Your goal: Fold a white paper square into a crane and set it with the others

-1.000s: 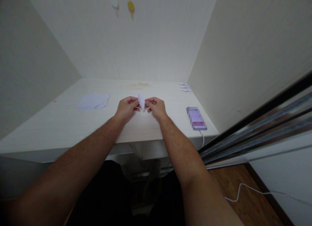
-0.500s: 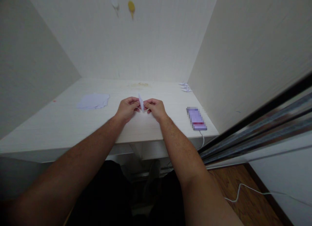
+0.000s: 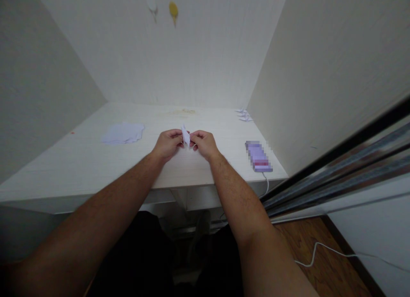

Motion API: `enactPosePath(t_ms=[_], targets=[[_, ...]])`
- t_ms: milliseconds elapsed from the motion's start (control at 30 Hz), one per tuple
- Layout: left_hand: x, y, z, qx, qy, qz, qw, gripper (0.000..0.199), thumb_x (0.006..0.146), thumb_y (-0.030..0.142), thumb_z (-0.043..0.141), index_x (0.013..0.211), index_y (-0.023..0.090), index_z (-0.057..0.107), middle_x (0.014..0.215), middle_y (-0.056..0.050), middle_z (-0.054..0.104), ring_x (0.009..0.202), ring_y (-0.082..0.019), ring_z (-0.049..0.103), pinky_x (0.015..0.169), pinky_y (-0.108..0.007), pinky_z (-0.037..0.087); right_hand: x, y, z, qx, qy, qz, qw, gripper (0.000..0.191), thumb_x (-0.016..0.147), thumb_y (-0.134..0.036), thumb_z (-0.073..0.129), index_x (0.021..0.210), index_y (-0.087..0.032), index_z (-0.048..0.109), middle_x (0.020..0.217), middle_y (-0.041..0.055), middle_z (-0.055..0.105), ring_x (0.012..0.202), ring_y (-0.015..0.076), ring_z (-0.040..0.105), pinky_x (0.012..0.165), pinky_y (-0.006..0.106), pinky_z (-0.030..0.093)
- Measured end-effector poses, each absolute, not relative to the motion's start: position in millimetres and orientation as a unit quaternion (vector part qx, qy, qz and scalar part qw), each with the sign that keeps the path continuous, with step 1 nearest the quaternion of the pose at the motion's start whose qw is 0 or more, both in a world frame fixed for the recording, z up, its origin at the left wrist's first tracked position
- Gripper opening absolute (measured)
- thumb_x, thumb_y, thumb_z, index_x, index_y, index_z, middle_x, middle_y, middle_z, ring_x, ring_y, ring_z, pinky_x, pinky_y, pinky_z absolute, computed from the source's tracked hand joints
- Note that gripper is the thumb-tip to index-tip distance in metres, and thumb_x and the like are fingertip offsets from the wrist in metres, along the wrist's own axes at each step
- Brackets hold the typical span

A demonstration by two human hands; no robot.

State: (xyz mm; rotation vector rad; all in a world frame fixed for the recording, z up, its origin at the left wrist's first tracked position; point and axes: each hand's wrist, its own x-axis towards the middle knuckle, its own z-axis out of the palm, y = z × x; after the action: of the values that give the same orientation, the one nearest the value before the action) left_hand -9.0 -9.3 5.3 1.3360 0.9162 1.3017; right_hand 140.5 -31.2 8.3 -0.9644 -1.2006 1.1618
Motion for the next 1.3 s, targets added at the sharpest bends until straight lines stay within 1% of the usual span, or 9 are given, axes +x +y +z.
enactPosePath(t_ms=[133,333,500,667,833,1067,1133,1300], targets=[[-8.8,-8.3,4.4,0.561,0.376,0.536,0.506,0.018,0.065,0.028,0.076,0.078,0.014,0.076,0.069,-0.005,0.07,0.056,-0.011,0.056,0.052,-0.024,0.042,139.1,-30.6,6.7,-0.416,-0.516,0.49,0.566,0.019,0.068,-0.035,0.073,0.069,-0.018,0.064,0.052,-0.0021,0.062,0.044,0.0089,0.053,0.042,0.02,0.042],[-8.6,-9.8,6.6,0.551,0.369,0.536,0.523,0.021,0.063,0.026,0.077,0.079,0.013,0.075,0.064,-0.004,0.067,0.051,-0.009,0.052,0.05,-0.023,0.04,138.3,-29.7,5.5,-0.426,-0.52,0.482,0.562,0.016,0.07,-0.032,0.069,0.072,-0.017,0.064,0.051,-0.0034,0.061,0.042,0.008,0.052,0.042,0.02,0.042],[-9.6,-12.7,10.5,0.544,0.367,0.529,0.538,0.023,0.06,0.021,0.074,0.081,0.011,0.072,0.062,-0.003,0.066,0.052,-0.01,0.056,0.05,-0.022,0.041,135.8,-28.3,4.6,-0.438,-0.522,0.462,0.568,0.008,0.071,-0.025,0.064,0.074,-0.018,0.062,0.049,-0.0051,0.059,0.041,0.0076,0.05,0.041,0.019,0.039],[-9.9,-14.4,12.5,0.535,0.372,0.528,0.544,0.02,0.057,0.02,0.074,0.075,0.013,0.067,0.057,-0.002,0.065,0.05,-0.012,0.058,0.049,-0.023,0.043,134.8,-26.4,2.6,-0.456,-0.526,0.432,0.573,0.003,0.074,-0.022,0.061,0.075,-0.019,0.059,0.047,-0.0072,0.056,0.039,0.0071,0.048,0.04,0.018,0.037],[-10.0,-15.9,14.1,0.538,0.37,0.525,0.546,0.019,0.058,0.021,0.075,0.071,0.014,0.063,0.052,-0.001,0.063,0.045,-0.011,0.055,0.047,-0.022,0.042,135.0,-26.6,2.7,-0.459,-0.528,0.431,0.569,0.005,0.078,-0.024,0.06,0.076,-0.019,0.059,0.047,-0.0068,0.056,0.039,0.0076,0.048,0.039,0.018,0.037],[-9.6,-15.7,12.6,0.544,0.371,0.521,0.542,0.02,0.058,0.021,0.076,0.071,0.015,0.062,0.053,0.0,0.062,0.044,-0.009,0.055,0.046,-0.021,0.042,135.9,-22.9,-0.3,-0.469,-0.54,0.41,0.566,0.005,0.08,-0.024,0.058,0.077,-0.02,0.057,0.048,-0.0067,0.056,0.037,0.0073,0.047,0.038,0.019,0.035],[-9.2,-14.3,10.8,0.543,0.375,0.526,0.536,0.021,0.058,0.022,0.077,0.07,0.015,0.061,0.051,0.001,0.061,0.043,-0.009,0.054,0.045,-0.021,0.042,135.6,-23.3,-0.3,-0.466,-0.541,0.41,0.567,0.006,0.078,-0.025,0.059,0.078,-0.02,0.056,0.049,-0.0071,0.056,0.039,0.0072,0.047,0.039,0.019,0.036],[-8.5,-12.4,8.7,0.539,0.38,0.537,0.526,0.023,0.06,0.024,0.077,0.072,0.016,0.059,0.052,0.001,0.062,0.043,-0.011,0.057,0.043,-0.021,0.043,135.6,-27.0,1.2,-0.459,-0.542,0.397,0.581,0.017,0.069,-0.022,0.064,0.08,-0.023,0.05,0.05,-0.01,0.053,0.04,0.0079,0.048,0.04,0.019,0.035]])
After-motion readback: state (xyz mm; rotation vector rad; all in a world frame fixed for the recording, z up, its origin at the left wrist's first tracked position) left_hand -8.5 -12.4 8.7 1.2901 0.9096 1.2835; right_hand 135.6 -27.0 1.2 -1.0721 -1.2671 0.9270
